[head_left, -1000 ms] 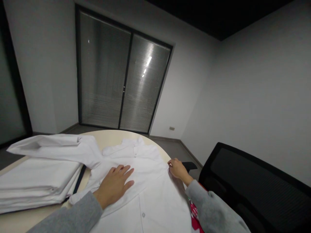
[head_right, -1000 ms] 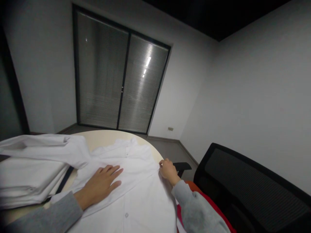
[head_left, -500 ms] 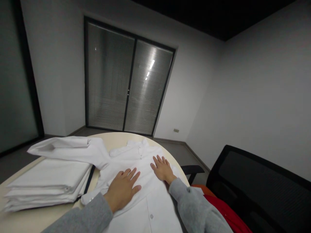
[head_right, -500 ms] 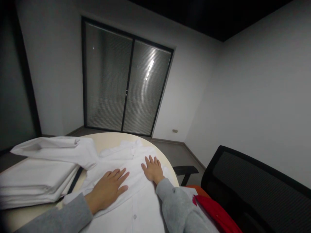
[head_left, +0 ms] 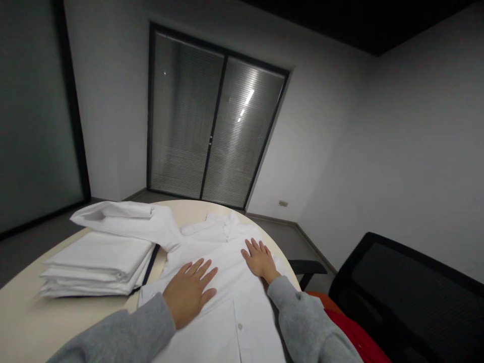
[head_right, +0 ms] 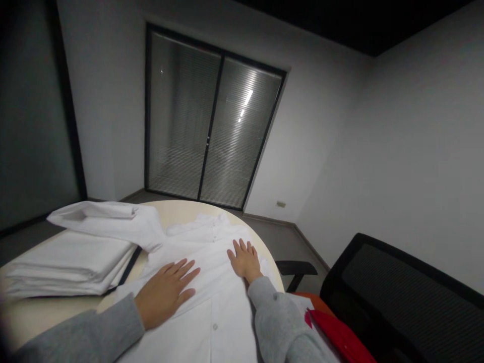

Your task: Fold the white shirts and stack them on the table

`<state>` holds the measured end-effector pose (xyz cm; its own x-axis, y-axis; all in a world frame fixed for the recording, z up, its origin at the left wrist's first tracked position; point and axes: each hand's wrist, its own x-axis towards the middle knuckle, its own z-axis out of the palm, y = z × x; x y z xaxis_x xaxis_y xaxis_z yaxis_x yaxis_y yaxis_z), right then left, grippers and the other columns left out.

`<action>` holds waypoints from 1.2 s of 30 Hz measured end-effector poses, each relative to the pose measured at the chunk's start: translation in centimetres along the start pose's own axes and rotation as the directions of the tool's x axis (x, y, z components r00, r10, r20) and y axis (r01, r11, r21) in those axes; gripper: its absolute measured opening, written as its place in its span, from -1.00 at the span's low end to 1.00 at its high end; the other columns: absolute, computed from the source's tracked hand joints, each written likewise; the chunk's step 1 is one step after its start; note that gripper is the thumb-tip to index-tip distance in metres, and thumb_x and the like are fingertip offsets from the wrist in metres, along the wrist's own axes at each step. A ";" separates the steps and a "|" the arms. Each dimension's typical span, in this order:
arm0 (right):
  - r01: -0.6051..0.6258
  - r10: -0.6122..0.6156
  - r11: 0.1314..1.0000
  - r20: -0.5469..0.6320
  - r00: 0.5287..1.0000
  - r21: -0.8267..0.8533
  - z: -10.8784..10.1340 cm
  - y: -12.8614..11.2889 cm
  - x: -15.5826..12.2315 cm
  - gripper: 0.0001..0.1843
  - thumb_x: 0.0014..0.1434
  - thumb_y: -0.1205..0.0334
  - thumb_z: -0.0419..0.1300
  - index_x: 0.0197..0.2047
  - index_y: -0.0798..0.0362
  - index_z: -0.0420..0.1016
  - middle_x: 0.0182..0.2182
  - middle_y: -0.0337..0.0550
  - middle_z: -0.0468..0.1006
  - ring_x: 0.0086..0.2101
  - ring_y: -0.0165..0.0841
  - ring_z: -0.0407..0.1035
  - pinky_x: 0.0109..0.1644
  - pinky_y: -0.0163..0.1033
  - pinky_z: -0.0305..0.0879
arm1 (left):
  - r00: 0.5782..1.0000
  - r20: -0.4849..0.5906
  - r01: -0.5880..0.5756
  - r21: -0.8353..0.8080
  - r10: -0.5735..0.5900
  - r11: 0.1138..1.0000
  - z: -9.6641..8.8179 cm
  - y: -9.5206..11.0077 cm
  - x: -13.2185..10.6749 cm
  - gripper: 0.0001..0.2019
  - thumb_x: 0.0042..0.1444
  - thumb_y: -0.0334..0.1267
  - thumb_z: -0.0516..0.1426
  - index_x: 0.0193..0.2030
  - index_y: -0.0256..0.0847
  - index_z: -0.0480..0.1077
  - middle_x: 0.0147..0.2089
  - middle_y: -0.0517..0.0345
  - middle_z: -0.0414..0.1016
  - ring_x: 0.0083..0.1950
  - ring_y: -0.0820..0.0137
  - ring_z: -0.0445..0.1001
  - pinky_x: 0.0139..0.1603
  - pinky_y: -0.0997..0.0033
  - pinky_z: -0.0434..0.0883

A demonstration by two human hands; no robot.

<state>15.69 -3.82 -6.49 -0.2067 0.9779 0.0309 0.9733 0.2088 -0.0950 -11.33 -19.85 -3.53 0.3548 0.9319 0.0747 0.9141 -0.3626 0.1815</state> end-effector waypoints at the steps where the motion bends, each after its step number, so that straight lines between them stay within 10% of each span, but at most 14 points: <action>1: 0.002 -0.002 1.000 -0.007 1.000 0.004 0.1 0.1 0.0 -0.25 0.45 -0.27 -0.20 0.56 -0.14 0.01 0.54 -0.16 -0.03 0.50 0.04 -0.19 0.51 0.14 -0.24 | 1.000 0.003 0.024 0.011 -0.024 1.000 0.0 0.0 -0.9 -0.46 0.45 0.01 -0.02 0.50 0.02 0.23 0.57 0.05 0.10 0.57 0.04 0.07 0.53 -0.16 0.07; 9: 0.016 -0.006 0.997 -0.125 0.992 0.074 0.1 0.3 0.2 -0.38 0.44 -0.16 -0.05 0.45 -0.12 0.27 0.47 -0.11 0.21 0.43 0.00 0.05 0.46 0.11 -0.09 | 0.963 -0.053 0.270 0.169 -0.265 0.948 -1.2 -0.7 -8.1 -0.42 0.39 -0.12 0.02 0.52 -0.05 0.20 0.53 0.00 0.22 0.48 -0.07 0.23 0.39 -0.22 0.26; 14: 0.024 0.002 0.995 -0.251 0.968 0.101 -0.7 0.4 -0.4 -0.65 0.44 0.05 0.03 0.09 -0.03 0.54 0.14 -0.03 0.55 0.10 -0.21 0.41 0.24 -0.15 0.17 | 0.970 -0.101 0.235 0.192 -0.219 0.953 -1.1 -0.5 -8.5 -0.62 0.40 -0.20 0.03 0.25 -0.06 0.51 0.48 0.00 0.31 0.44 -0.03 0.25 0.37 -0.11 0.28; 23: 0.019 0.025 0.992 -0.344 0.939 0.124 -0.8 0.3 -0.5 -0.82 0.41 0.19 0.11 -0.10 -0.04 0.55 -0.03 -0.06 0.56 0.01 -0.22 0.38 0.09 -0.15 0.11 | 0.987 -0.098 0.149 0.230 -0.129 0.962 -0.8 -0.5 -8.6 -0.49 0.21 -0.62 0.03 0.13 -0.04 0.53 0.27 0.09 0.53 0.25 0.11 0.43 0.25 0.02 0.31; 28: 0.004 0.046 0.991 -0.381 0.923 0.131 -0.8 0.1 -0.3 -0.83 0.42 0.21 0.10 -0.09 -0.03 0.54 -0.03 -0.08 0.54 0.03 -0.22 0.34 0.09 -0.14 0.06 | 0.931 -0.357 -0.009 0.184 0.075 0.983 -0.2 -0.2 -8.6 -0.70 0.35 -0.48 0.04 0.02 -0.08 0.51 0.03 0.12 0.59 0.06 0.21 0.50 0.19 0.06 0.28; 32: -0.021 0.069 0.992 -0.383 0.921 0.128 -0.8 0.1 -0.3 -0.82 0.39 0.25 0.11 -0.07 -0.05 0.55 -0.03 -0.09 0.54 0.02 -0.22 0.35 0.06 -0.15 0.08 | 0.941 -0.321 -0.078 0.096 0.105 0.992 -0.1 0.4 -8.0 -0.82 0.43 -0.27 0.06 -0.15 -0.08 0.49 -0.23 0.24 0.56 -0.13 0.30 0.54 0.26 -0.01 0.25; 36: -0.106 0.142 0.988 -0.396 0.907 0.110 -1.1 0.8 -0.4 -0.70 0.33 0.32 0.10 0.09 -0.02 0.49 0.06 0.01 0.50 0.08 -0.17 0.33 0.07 -0.12 0.11 | 0.956 -0.286 -0.048 0.067 0.065 0.997 0.0 0.2 -8.0 -0.81 0.41 -0.15 0.10 -0.02 -0.02 0.53 -0.04 0.15 0.62 0.02 0.22 0.58 0.20 0.03 0.40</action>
<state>16.66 -4.07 -5.51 -0.0104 0.9127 0.4085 0.9730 0.1034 -0.2063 -13.99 -27.35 -4.10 0.3427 0.8661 0.3639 0.9070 -0.4059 0.1119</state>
